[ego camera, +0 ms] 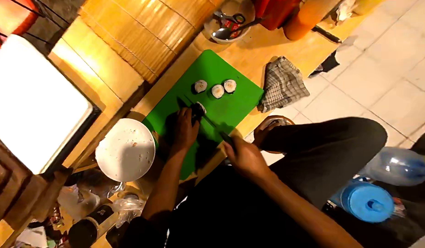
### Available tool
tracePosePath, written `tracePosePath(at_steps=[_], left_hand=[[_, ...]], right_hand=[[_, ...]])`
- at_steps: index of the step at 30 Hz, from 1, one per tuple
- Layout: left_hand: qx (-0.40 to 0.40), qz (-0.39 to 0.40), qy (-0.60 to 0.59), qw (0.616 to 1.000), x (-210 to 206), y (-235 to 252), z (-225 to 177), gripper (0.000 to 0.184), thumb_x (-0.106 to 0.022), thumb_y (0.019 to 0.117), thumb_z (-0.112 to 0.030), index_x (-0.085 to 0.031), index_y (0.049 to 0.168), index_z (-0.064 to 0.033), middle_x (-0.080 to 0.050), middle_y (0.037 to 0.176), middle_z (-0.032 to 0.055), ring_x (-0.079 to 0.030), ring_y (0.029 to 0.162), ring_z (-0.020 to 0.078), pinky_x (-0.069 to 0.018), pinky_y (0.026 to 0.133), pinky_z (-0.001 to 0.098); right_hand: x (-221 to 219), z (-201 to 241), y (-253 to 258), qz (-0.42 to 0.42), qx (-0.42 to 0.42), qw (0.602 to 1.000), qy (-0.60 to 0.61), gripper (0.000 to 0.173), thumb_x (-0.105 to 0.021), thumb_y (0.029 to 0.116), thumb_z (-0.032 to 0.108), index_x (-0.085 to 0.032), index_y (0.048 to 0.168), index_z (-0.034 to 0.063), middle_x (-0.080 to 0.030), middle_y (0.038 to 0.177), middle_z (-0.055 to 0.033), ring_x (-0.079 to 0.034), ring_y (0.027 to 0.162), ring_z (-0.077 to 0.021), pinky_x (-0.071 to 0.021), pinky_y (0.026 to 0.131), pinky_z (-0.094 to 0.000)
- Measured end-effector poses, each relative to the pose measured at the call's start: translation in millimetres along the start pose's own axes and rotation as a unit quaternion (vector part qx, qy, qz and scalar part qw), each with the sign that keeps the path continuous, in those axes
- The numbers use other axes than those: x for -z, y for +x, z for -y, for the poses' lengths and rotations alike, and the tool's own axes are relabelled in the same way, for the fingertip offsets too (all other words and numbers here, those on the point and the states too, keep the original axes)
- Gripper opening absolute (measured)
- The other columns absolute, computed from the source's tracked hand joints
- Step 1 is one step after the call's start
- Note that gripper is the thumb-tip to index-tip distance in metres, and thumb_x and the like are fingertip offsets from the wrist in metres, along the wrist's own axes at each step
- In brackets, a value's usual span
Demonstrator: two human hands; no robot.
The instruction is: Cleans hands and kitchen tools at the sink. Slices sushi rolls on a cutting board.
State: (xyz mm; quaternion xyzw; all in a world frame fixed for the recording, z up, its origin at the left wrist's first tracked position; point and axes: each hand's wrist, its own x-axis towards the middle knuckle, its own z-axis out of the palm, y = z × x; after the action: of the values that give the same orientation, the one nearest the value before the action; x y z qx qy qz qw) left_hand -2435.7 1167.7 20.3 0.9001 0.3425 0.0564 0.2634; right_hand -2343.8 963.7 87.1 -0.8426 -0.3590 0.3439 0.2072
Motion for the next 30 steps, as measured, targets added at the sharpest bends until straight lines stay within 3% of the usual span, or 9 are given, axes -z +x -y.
tracePosePath(at_steps=[3,6,9,13,17,20,24,27,30], left_hand=[[0.024,0.007,-0.011,1.0,0,0,-7,0.039,-0.07,0.0933,-0.011,-0.062,0.127,0.007,-0.061,0.132,0.0245,-0.055,0.129,0.0396,-0.044,0.11,0.0532],[0.021,0.0,-0.018,1.0,1,-1,-4,0.042,-0.069,0.096,-0.016,-0.061,0.131,0.0047,-0.06,0.134,0.0237,-0.055,0.129,0.0391,-0.0447,0.109,0.0541],[0.016,0.018,-0.011,1.0,-1,-2,-1,0.044,-0.068,0.0966,-0.017,-0.06,0.133,0.0057,-0.06,0.136,0.0242,-0.055,0.13,0.0393,-0.0435,0.111,0.0536],[0.016,-0.004,-0.003,1.0,0,-3,-7,0.043,-0.069,0.0973,-0.02,-0.06,0.132,0.0047,-0.06,0.133,0.0242,-0.056,0.127,0.0402,-0.0463,0.107,0.0553],[0.017,0.01,-0.009,1.0,-3,-6,-9,0.046,-0.067,0.099,-0.022,-0.057,0.136,0.0044,-0.059,0.135,0.0249,-0.054,0.13,0.0412,-0.0443,0.109,0.0559],[0.022,-0.011,-0.012,1.0,-3,-3,-7,0.046,-0.068,0.0982,-0.021,-0.059,0.134,0.0052,-0.06,0.133,0.025,-0.055,0.129,0.0401,-0.0447,0.11,0.0534],[0.0,-0.018,-0.01,1.0,-1,-6,-5,0.046,-0.068,0.0997,-0.027,-0.06,0.134,0.0024,-0.061,0.13,0.0226,-0.058,0.125,0.0382,-0.0481,0.106,0.0535],[0.0,-0.027,-0.025,0.999,-1,-6,-3,0.046,-0.07,0.0982,-0.025,-0.06,0.133,0.0029,-0.062,0.129,0.0225,-0.058,0.124,0.0384,-0.0478,0.106,0.0536],[0.009,-0.026,-0.027,0.999,-2,-7,0,0.049,-0.072,0.0965,-0.027,-0.06,0.134,0.0027,-0.061,0.13,0.0222,-0.058,0.124,0.038,-0.0479,0.106,0.0542]], right_hand=[[-12,-13,18,0.0,0.012,1.0,-0.009,0.039,-0.045,0.1085,0.04,-0.06,0.114,0.0055,-0.066,0.084,-0.0131,-0.069,0.08,-0.0318,-0.0564,0.072,-0.0517],[-10,-29,-16,-0.044,0.023,0.999,-0.021,0.04,-0.047,0.106,0.037,-0.065,0.115,0.0017,-0.069,0.085,-0.0146,-0.07,0.075,-0.0315,-0.058,0.067,-0.0502],[-4,-7,0,0.048,-0.03,0.998,-0.011,0.041,-0.046,0.1094,0.035,-0.061,0.122,-0.0008,-0.069,0.095,-0.0203,-0.07,0.09,-0.0377,-0.0557,0.081,-0.0555],[-8,-19,9,0.033,-0.019,0.999,-0.024,0.041,-0.044,0.1089,0.038,-0.061,0.121,0.0027,-0.07,0.092,-0.0182,-0.071,0.087,-0.0364,-0.0564,0.077,-0.0557],[-5,-9,19,0.075,-0.05,0.995,-0.05,0.044,-0.041,0.1104,0.038,-0.059,0.125,0.0014,-0.07,0.101,-0.0207,-0.07,0.099,-0.0389,-0.0546,0.087,-0.0561],[-8,-20,10,0.053,-0.052,0.996,-0.051,0.045,-0.042,0.1093,0.04,-0.059,0.127,0.0026,-0.07,0.1,-0.0199,-0.071,0.095,-0.0387,-0.0554,0.083,-0.0571],[-3,-47,-46,0.005,-0.054,0.997,-0.052,0.038,-0.05,0.1062,0.034,-0.062,0.117,-0.0004,-0.069,0.085,-0.0199,-0.071,0.08,-0.0395,-0.0567,0.071,-0.0576],[13,-63,-63,0.015,-0.05,0.999,-0.009,0.038,-0.047,0.1058,0.038,-0.064,0.113,0.0052,-0.065,0.075,-0.0117,-0.067,0.069,-0.0289,-0.0555,0.064,-0.0492],[19,-91,-59,0.04,-0.038,0.98,0.192,0.038,-0.044,0.1059,0.041,-0.067,0.105,0.01,-0.055,0.068,0.0018,-0.052,0.057,-0.0092,-0.0463,0.054,-0.0296]])
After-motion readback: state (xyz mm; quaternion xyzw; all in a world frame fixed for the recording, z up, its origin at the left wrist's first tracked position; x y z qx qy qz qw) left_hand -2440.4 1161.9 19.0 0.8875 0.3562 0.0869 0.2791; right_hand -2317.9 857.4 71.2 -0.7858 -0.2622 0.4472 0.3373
